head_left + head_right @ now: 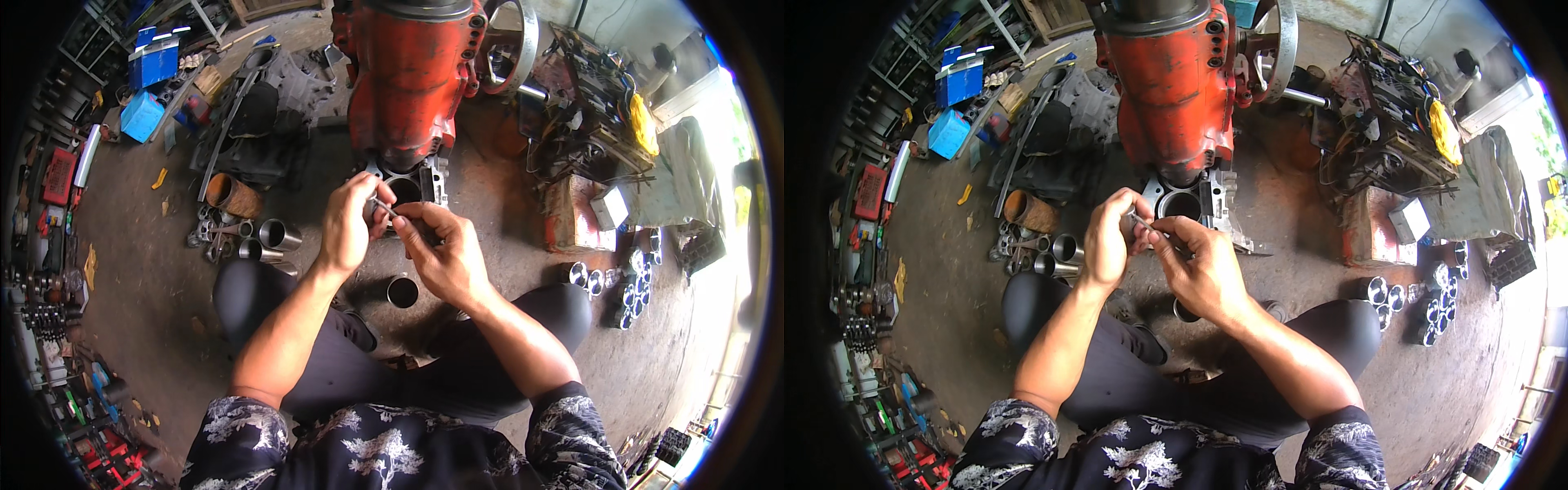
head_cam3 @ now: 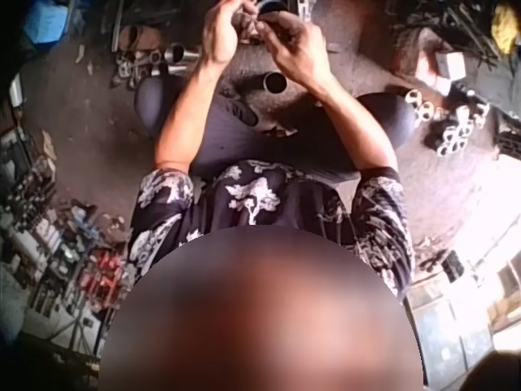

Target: The person sits on the floor and works on a red engine block, inserting a metal ring into a cylinder bore and using a small tool to adjust it. They also handle a yellow cloth and a white plate on a nearby table.

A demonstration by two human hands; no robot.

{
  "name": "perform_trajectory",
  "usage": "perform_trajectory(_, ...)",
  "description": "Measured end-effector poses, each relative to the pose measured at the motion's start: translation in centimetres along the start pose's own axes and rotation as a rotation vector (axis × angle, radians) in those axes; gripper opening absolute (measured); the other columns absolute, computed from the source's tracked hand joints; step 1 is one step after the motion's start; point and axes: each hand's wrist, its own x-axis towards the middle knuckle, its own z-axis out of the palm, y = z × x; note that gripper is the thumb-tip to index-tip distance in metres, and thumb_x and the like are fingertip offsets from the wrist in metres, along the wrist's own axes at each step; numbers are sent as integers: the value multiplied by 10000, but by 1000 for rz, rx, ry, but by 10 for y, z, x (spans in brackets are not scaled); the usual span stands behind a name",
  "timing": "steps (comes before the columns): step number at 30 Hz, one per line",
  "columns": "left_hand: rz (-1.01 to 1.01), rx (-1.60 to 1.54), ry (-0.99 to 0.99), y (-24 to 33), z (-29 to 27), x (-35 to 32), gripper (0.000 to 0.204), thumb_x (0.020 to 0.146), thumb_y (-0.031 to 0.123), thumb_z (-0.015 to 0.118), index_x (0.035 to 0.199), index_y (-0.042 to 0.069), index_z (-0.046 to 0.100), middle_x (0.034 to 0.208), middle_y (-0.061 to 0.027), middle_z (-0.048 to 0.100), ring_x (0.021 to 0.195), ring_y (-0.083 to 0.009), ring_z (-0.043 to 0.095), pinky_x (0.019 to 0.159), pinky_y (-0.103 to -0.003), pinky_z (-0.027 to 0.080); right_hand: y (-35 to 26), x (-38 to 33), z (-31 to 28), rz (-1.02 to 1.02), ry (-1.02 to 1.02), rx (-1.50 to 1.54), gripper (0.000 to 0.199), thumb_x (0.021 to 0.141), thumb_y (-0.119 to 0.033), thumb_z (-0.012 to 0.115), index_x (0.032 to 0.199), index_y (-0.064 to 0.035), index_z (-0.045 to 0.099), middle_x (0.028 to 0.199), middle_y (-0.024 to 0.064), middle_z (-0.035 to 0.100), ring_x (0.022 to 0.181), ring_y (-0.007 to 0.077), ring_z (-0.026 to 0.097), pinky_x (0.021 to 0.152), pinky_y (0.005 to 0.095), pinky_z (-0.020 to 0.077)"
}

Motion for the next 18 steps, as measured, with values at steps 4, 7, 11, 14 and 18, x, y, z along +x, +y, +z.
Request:
perform_trajectory(4, 434, 555, 146, 4, 10, -13, 350, 1050, 269, 505, 790, 36, 538, 644, 25, 505, 611, -39, 442, 536, -235, 358, -4, -15, 3, -163, 64, -7, 141, 946, -82, 660, 1034, 28, 672, 676, 99, 632, 595, 111, 594, 558, 295, 468)
perform_trajectory(7, 458, 571, 151, 10, 13, -22, 333, 1041, 227, 529, 770, 34, 512, 626, 11, 488, 601, -51, 429, 532, -259, 365, -5, -19, 5, -384, 90, -40, 126, 912, 2, 660, 1030, 43, 668, 637, 121, 613, 515, 179, 608, 496, 307, 464)
perform_trajectory(11, 508, 576, 154, 15, 12, -26, 242, 1004, 126, 552, 797, 1, 530, 606, -95, 547, 531, -161, 525, 516, -321, 413, -9, -25, 5, -55, 0, 307, 120, 944, -34, 655, 1042, 34, 673, 655, 19, 603, 567, 61, 531, 520, 239, 423)
perform_trajectory(14, 527, 594, 129, 15, 9, -27, 245, 1002, 119, 553, 788, 4, 521, 601, -94, 539, 525, -164, 518, 513, -323, 406, -13, -28, -2, -148, -33, 134, 114, 947, -50, 645, 1017, 37, 667, 750, 68, 664, 658, 93, 598, 611, 279, 503)
perform_trajectory(18, 536, 585, 117, 12, 8, -26, 250, 1000, 120, 559, 782, 6, 516, 595, -91, 526, 518, -161, 491, 506, -325, 392, -14, -26, -1, 7, -57, 313, 112, 955, -51, 640, 1020, 36, 664, 763, 49, 655, 701, 73, 580, 635, 267, 499)
